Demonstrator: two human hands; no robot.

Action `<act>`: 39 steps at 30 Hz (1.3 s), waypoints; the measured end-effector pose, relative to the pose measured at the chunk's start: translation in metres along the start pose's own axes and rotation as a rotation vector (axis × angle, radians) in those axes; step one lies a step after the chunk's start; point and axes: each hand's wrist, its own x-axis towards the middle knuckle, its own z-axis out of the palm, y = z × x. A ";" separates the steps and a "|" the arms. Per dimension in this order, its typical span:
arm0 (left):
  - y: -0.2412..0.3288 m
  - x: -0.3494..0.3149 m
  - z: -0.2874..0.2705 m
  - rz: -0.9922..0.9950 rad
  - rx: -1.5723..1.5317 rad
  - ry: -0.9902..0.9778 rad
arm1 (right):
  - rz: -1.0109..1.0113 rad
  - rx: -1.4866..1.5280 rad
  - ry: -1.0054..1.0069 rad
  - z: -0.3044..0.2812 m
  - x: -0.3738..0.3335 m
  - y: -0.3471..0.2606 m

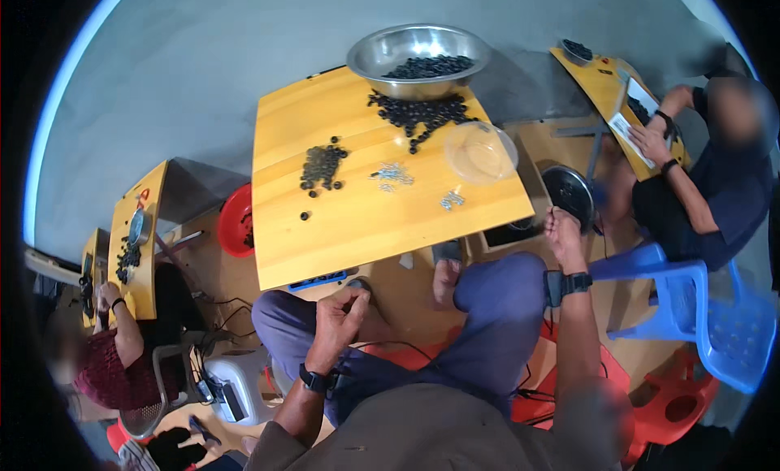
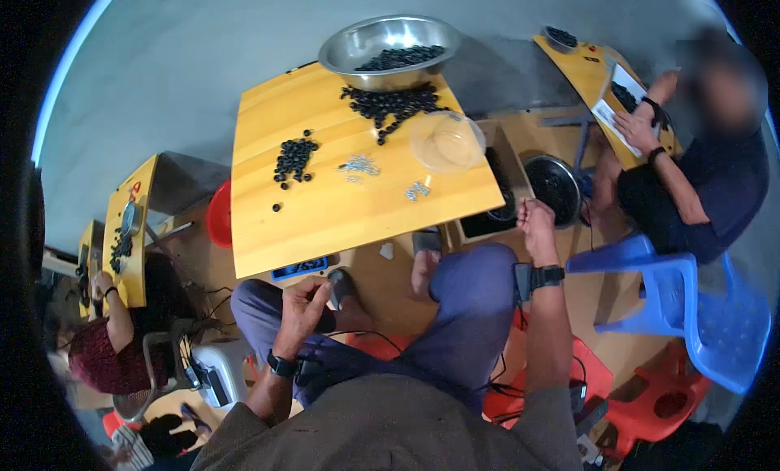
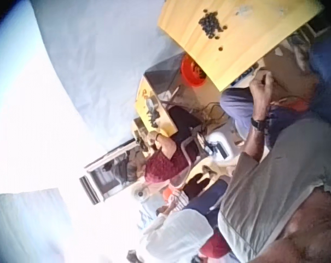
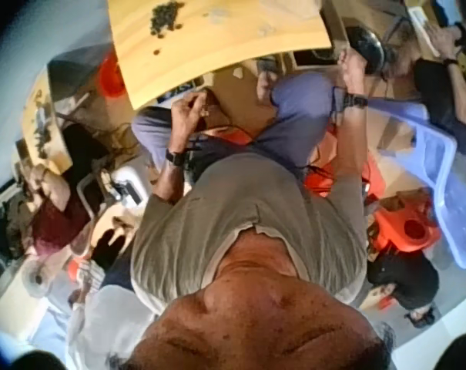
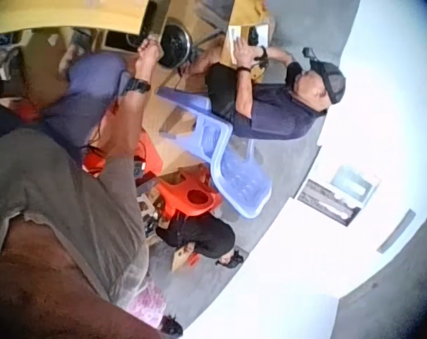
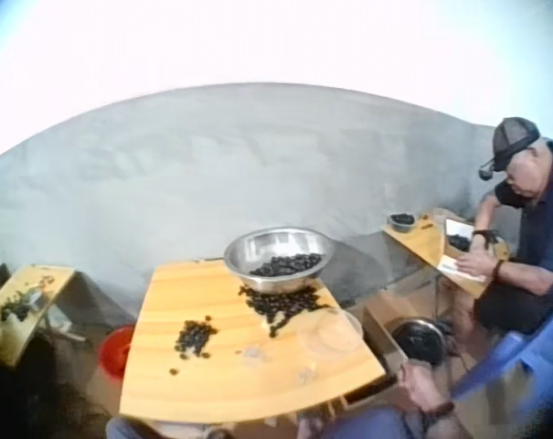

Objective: The worker is sorting small black plastic components and small metal rings at a workbench.

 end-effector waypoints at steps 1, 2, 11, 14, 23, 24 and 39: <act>0.009 0.005 -0.008 0.010 0.039 0.032 | 0.020 0.028 -0.053 0.001 0.018 -0.001; 0.020 0.011 -0.017 0.019 0.084 0.066 | 0.044 0.059 -0.108 0.004 0.034 -0.002; -0.003 0.109 -0.085 0.229 0.483 0.434 | 0.100 0.214 -0.010 -0.006 0.073 0.009; -0.007 0.125 -0.091 0.271 0.630 0.432 | -0.066 0.310 -0.079 -0.006 0.016 0.004; -0.022 0.116 -0.060 0.305 0.398 0.324 | -0.079 0.086 -0.557 0.109 -0.187 0.017; -0.029 0.105 -0.048 0.312 0.157 0.251 | -0.036 0.008 -0.655 0.129 -0.201 0.022; 0.057 -0.003 0.000 0.602 0.050 -0.175 | 0.461 0.392 -0.921 0.177 -0.253 0.072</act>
